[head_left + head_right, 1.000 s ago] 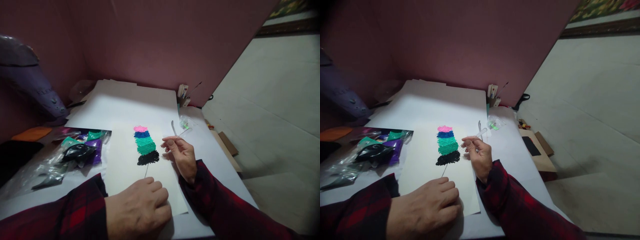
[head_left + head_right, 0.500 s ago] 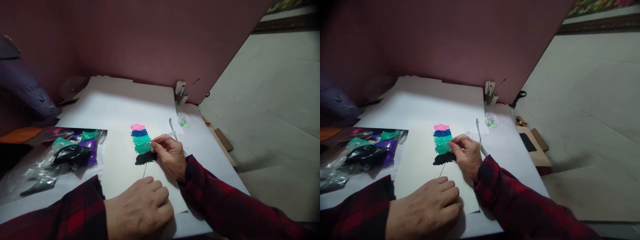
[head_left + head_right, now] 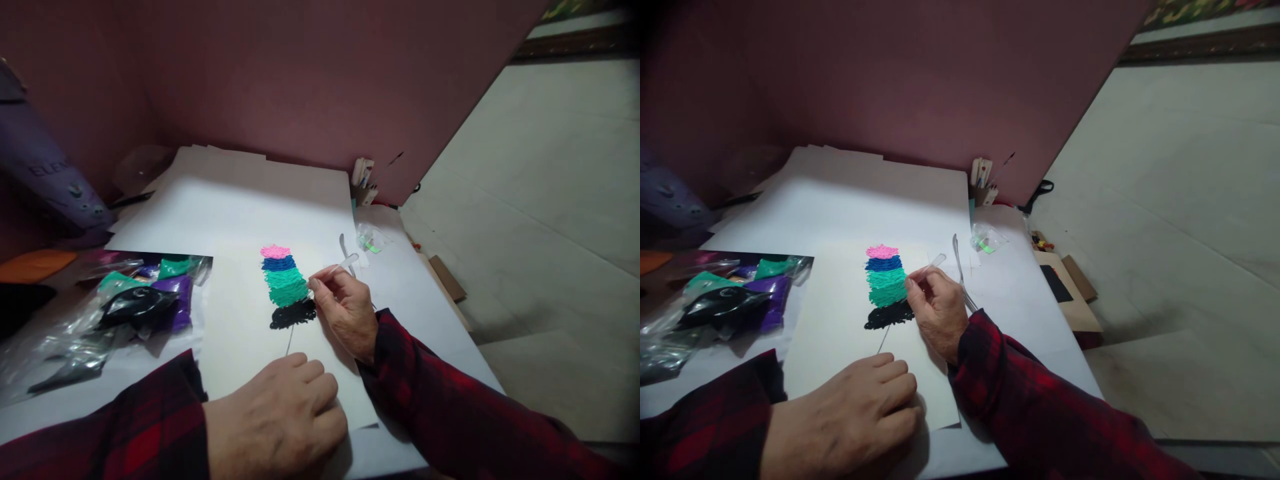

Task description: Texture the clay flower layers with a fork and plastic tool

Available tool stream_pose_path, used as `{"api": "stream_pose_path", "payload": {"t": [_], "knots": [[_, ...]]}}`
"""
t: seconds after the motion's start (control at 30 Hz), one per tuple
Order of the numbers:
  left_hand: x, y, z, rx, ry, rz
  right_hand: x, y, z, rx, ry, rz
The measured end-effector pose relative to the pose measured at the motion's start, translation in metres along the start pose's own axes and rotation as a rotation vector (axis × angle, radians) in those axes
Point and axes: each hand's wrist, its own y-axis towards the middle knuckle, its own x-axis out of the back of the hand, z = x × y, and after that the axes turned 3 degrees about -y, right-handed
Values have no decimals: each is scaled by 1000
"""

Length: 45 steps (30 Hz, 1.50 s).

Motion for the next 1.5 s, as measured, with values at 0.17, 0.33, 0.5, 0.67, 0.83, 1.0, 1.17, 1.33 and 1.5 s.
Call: {"api": "stream_pose_path", "payload": {"t": [0.17,0.33,0.5,0.67,0.83,1.0,1.17,1.33,1.5], "knots": [[-2,-2,0,4,-3,-12,0,0,1,35,-33,-32],[-3,-2,1,5,-7,-12,0,-1,-2,9,25,-8],[-2,-1,1,8,-12,5,0,-2,-1,13,62,20],[-6,-3,1,12,-6,-9,-1,-3,-1,-11,63,43],[-4,-3,1,12,-16,-3,-1,-3,0,19,46,84],[-3,-2,1,12,-25,26,1,-3,3,72,71,77],[-4,-3,1,15,-23,22,1,-3,0,79,97,6],[-3,-3,0,29,-22,33,1,-3,-2,72,58,37],[-2,-2,1,29,-34,46,1,-5,-1,87,64,28]]}}
